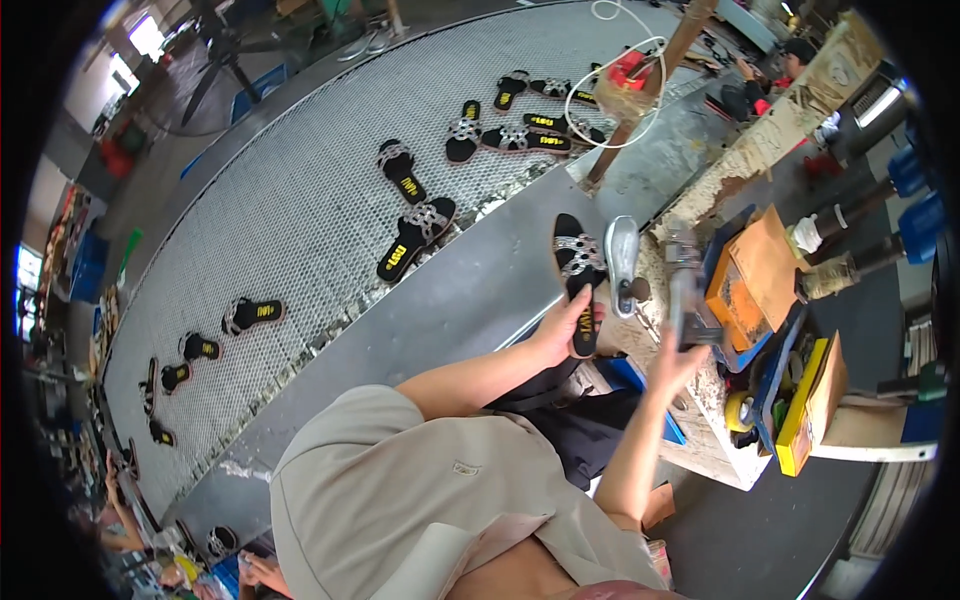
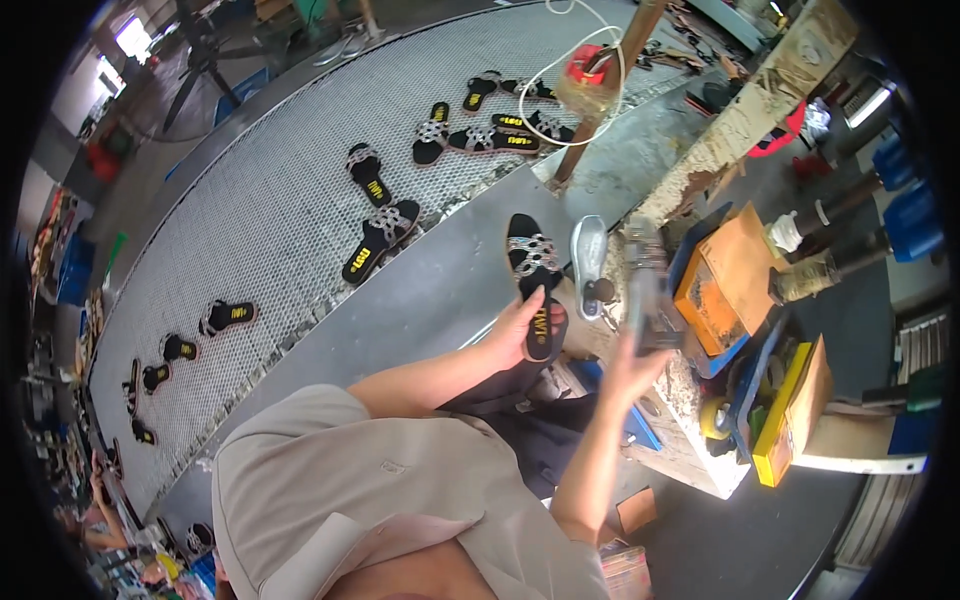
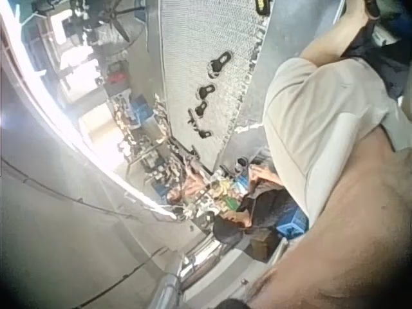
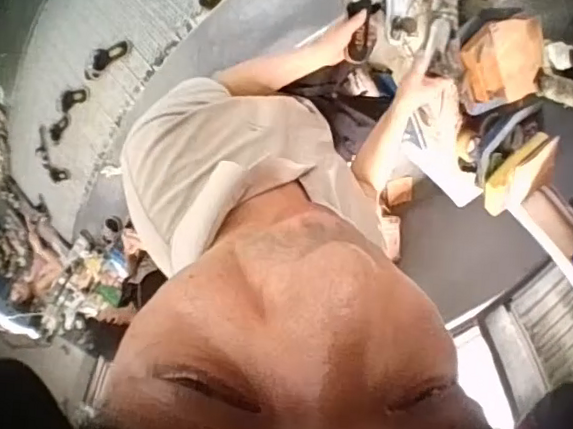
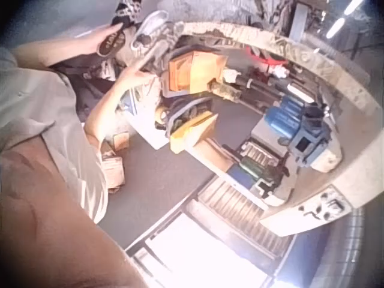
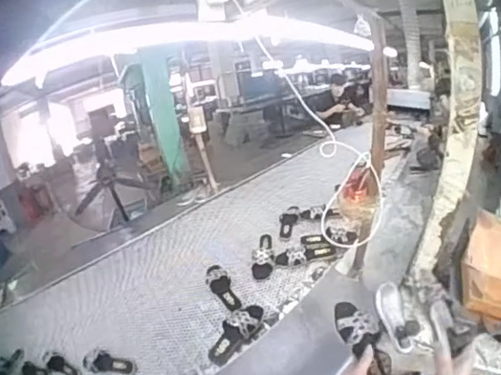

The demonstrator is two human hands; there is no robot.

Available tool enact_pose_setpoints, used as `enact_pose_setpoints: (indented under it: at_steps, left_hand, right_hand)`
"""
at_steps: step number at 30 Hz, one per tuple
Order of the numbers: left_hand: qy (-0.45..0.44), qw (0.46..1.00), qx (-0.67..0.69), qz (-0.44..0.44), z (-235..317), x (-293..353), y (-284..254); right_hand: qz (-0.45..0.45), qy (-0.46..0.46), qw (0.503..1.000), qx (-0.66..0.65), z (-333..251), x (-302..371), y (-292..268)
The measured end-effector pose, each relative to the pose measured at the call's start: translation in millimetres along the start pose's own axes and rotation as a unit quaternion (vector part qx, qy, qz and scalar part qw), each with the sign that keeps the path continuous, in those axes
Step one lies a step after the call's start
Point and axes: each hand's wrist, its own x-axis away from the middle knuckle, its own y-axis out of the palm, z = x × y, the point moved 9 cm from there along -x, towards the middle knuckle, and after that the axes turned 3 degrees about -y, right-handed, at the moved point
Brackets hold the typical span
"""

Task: The recorder is seen picking up shoe components and using a machine to manufacture shoes.

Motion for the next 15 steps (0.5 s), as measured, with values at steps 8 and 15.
enact_pose_setpoints:
  at_steps: [8, 15]
  left_hand:
    - [0.127, 0.987, 0.099, 0.007, 89.7, 63.5, -69.2]
    - [0.421, 0.808, 0.157, 0.381, 302.4, 230.4, -351.0]
  right_hand:
    - [-0.341, 0.130, 0.924, -0.119, -88.3, 142.5, 129.0]
    - [-0.506, 0.091, 0.834, -0.199, -119.1, 211.7, 131.1]
